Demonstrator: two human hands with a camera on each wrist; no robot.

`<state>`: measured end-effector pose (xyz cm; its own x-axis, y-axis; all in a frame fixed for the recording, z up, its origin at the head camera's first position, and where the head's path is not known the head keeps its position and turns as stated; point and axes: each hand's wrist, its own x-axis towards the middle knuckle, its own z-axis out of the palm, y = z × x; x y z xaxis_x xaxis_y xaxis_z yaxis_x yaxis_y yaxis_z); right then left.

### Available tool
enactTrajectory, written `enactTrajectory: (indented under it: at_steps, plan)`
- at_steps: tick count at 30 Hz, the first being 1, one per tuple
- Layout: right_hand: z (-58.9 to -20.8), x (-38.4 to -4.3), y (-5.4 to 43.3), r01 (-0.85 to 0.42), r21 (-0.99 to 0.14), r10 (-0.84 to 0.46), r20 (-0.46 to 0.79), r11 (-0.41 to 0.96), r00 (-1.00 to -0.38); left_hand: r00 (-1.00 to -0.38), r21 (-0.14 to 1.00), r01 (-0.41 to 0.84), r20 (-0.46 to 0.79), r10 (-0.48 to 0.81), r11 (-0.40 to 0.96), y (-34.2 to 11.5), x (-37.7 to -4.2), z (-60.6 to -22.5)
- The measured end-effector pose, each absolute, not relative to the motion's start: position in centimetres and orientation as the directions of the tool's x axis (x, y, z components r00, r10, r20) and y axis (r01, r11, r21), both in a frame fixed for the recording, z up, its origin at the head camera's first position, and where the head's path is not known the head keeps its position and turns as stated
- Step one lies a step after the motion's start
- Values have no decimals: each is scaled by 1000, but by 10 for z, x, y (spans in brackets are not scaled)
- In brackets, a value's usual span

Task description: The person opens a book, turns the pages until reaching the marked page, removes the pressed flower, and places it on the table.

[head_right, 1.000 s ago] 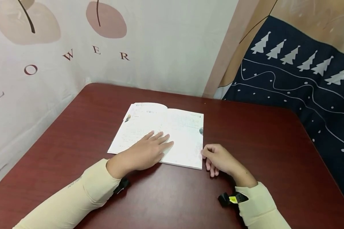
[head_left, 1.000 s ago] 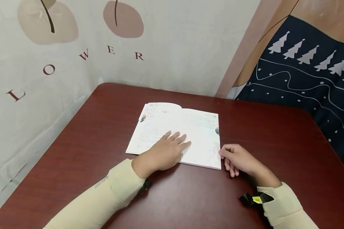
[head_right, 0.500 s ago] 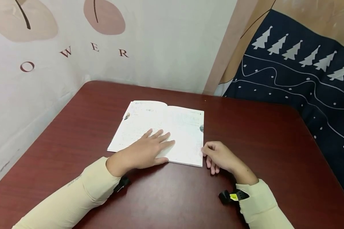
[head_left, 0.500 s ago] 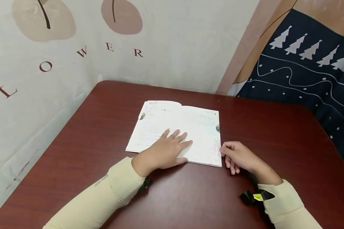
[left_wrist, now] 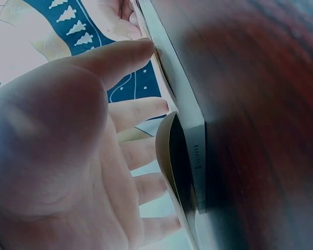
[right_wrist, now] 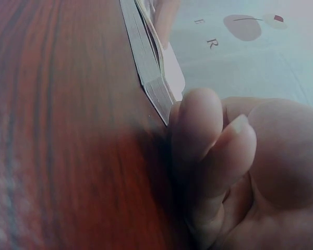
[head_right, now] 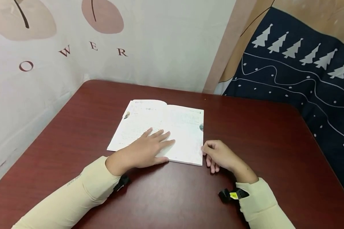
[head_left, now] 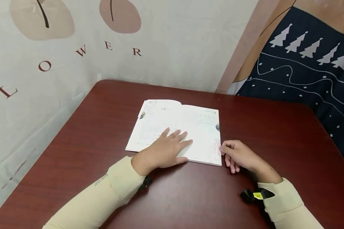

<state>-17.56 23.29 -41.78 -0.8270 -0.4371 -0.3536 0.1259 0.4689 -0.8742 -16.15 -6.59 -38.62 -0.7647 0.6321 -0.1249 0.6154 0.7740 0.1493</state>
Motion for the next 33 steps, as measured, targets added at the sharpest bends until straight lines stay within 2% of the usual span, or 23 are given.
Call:
enactTrajectory:
  at_steps: [5,11,17,23,33]
  plan:
    - [-421,-173,234,159,-867,-448,-392,473,-803,-752,175,616,-160,639,768,-66,-158,-389]
    - [-418,-175,233,125,-873,-439,-355,471,-826,-765,150,614,-127,631,775,-66,-160,-387]
    - [-418,-174,233,148,-867,-444,-382,475,-810,-760,178,605,-160,630,776,-67,-159,-387]
    - [-417,-177,233,121,-869,-435,-355,480,-827,-768,166,602,-149,623,781,-67,-160,-384]
    - [-415,-177,232,130,-871,-440,-362,473,-822,-766,169,600,-161,623,782,-67,-160,-382]
